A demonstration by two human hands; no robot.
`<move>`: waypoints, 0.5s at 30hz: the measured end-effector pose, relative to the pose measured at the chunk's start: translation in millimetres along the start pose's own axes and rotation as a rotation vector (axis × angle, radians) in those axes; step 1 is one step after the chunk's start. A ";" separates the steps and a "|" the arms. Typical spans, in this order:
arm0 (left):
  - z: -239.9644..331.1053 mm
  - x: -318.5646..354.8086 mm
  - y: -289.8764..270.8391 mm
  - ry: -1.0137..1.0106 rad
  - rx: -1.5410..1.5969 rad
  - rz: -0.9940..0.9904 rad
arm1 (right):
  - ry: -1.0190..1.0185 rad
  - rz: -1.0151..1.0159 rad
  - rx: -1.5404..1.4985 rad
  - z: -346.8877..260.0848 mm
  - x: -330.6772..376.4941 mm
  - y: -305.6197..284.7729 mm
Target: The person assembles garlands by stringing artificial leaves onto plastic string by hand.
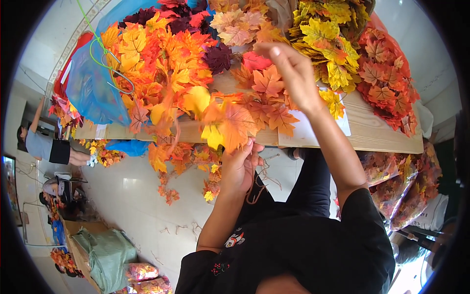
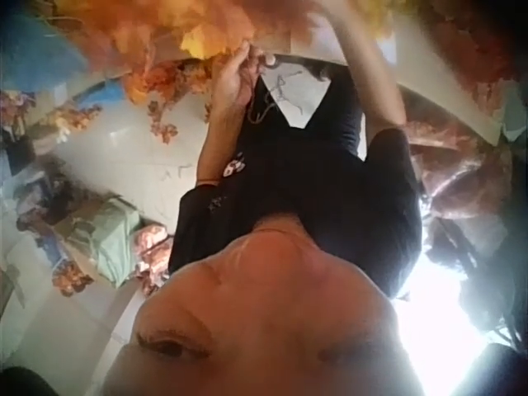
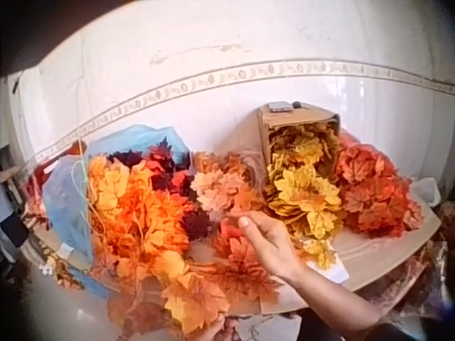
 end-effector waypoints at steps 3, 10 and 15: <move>-0.2 -1.9 -1.4 0.007 0.045 0.017 | -0.056 0.032 0.398 29.2 -30.7 -15.9; -6.7 -4.8 -4.5 0.063 0.106 0.001 | -0.044 -0.268 0.951 97.4 -59.5 17.4; 19.3 6.8 -13.0 0.084 0.130 0.093 | -0.173 -0.247 0.821 69.2 -45.1 28.4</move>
Point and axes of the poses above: each hand's wrist, its own x-axis away from the middle knuckle, its own y-axis out of the palm, z = x × y, the point moved 1 cm from there along -x, towards the middle knuckle, and after that the axes turned 8 degrees about z, right-handed, at the moved point
